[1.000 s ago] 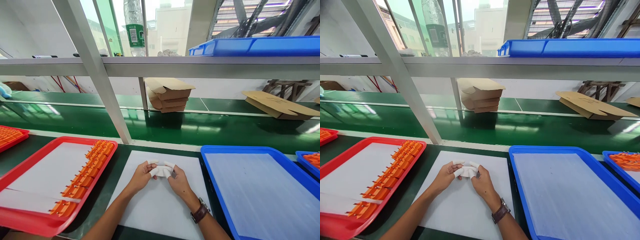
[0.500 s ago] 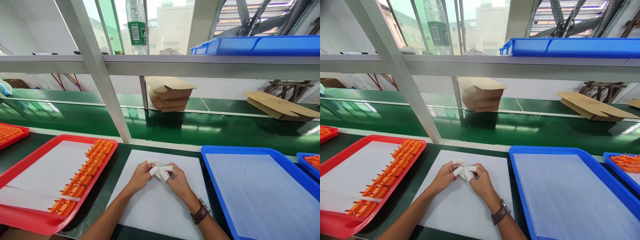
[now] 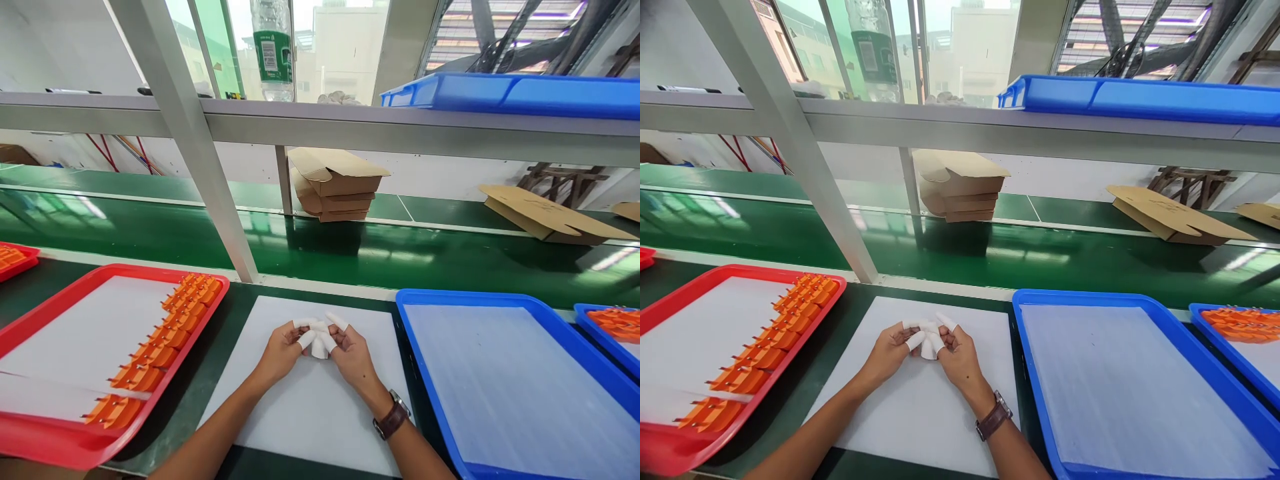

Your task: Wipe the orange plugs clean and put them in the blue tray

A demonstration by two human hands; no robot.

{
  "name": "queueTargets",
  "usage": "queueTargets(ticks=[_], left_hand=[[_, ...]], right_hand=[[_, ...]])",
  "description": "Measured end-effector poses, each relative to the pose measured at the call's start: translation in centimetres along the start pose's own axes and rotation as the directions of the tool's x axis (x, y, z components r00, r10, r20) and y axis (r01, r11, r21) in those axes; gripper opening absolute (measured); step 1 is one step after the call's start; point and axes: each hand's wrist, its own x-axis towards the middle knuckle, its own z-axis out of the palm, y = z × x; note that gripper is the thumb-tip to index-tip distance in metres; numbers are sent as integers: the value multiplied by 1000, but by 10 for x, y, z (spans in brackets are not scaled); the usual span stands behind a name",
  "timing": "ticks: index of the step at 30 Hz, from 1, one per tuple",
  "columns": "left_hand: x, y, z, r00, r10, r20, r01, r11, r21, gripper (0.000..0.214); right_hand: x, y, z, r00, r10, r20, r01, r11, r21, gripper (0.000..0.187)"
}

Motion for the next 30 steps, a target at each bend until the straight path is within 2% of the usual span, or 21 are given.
queueTargets(ticks=[3,5,7,9,11,13,18,21,23,25,26,28,30], left_hand=[[1,-1,-1,1000,-25,-11,25,999,-43,43],[1,-2,-3,999,-17,-34,16,999,-50,45],[0,-2,-4,997,43,-61,-45,998,-35,44],[-1,-3,-4,994,111,-24,-111,994,-20,43],[-2,-3,-3,989,138,59,-137,990,-21,41],[-2,-4,0,988,118,102,-115,993,-36,39],[1,-7,3,999,10,49,-6,998,-65,38],[1,-8,1,999,-11,53,14,999,-49,40],[1,-7,0,999,1,40,-1,1000,-5,41],[2,-8,-2,999,39,-12,-38,996,77,41],[2,-8,-3,997,59,-44,-53,991,126,40],[2,-8,-4,992,88,-96,-66,975,211,36],[2,-9,-6,989,99,-114,-67,964,259,34]], right_hand=[[0,2,-1,999,7,47,-6,1000,-28,41],[1,6,-2,1000,8,25,-6,999,-52,40],[2,9,-4,999,2,-33,-5,997,-82,40],[3,10,-5,998,-21,-63,13,993,-119,40],[2,9,-5,997,-64,-48,56,988,-147,39],[1,6,-4,995,-100,-13,97,982,-161,38],[0,5,1,995,-103,4,102,980,-173,40],[2,5,2,994,-103,21,105,980,-171,36],[4,0,-2,992,-123,5,121,964,-235,32],[5,-8,-10,983,-179,-40,148,903,-403,31],[5,-13,-15,974,-218,-61,156,841,-518,31],[5,-21,-26,955,-284,-82,131,657,-742,31],[5,-27,-34,953,-291,-83,68,474,-878,28]])
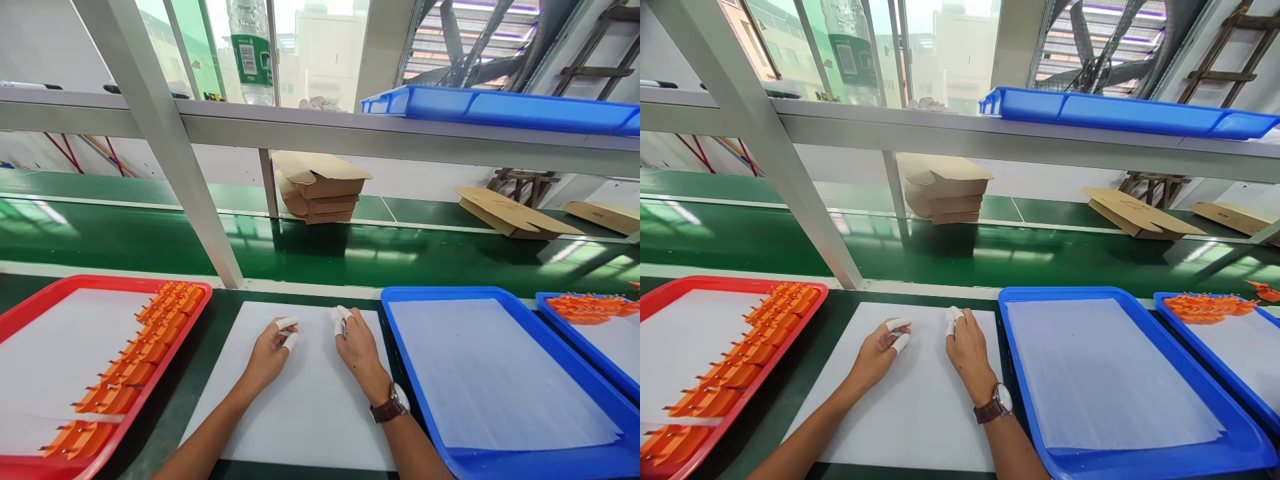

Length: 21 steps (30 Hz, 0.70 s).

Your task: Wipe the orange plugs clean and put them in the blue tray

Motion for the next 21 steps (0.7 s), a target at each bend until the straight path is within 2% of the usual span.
queueTargets(ticks=[2,4,6,10,14,16,19,21], left_hand=[[0,0,0,1000,9,3,-9,1000,22,33],[-1,0,0,1000,18,10,-18,999,41,31],[-1,-2,1,1000,26,11,-27,998,60,30],[2,-7,1,997,71,23,-73,991,108,29],[3,-13,-3,987,157,20,-158,967,199,30],[6,-20,-8,981,194,19,-192,945,266,32],[17,-35,-15,977,201,77,-215,915,342,38],[25,-45,-17,972,197,128,-230,907,352,43]], right_hand=[[0,3,-3,998,22,57,-16,994,-111,23],[-1,4,-1,992,27,125,-11,992,-126,20],[-2,6,3,990,16,142,6,989,-150,21],[0,11,9,998,2,68,15,969,-246,19],[1,6,9,1000,-24,-17,19,966,-259,24],[1,1,9,993,-82,-88,65,982,-179,20],[3,-2,13,963,-202,-180,176,973,-150,13],[4,-2,18,943,-293,-159,267,949,-169,12]])
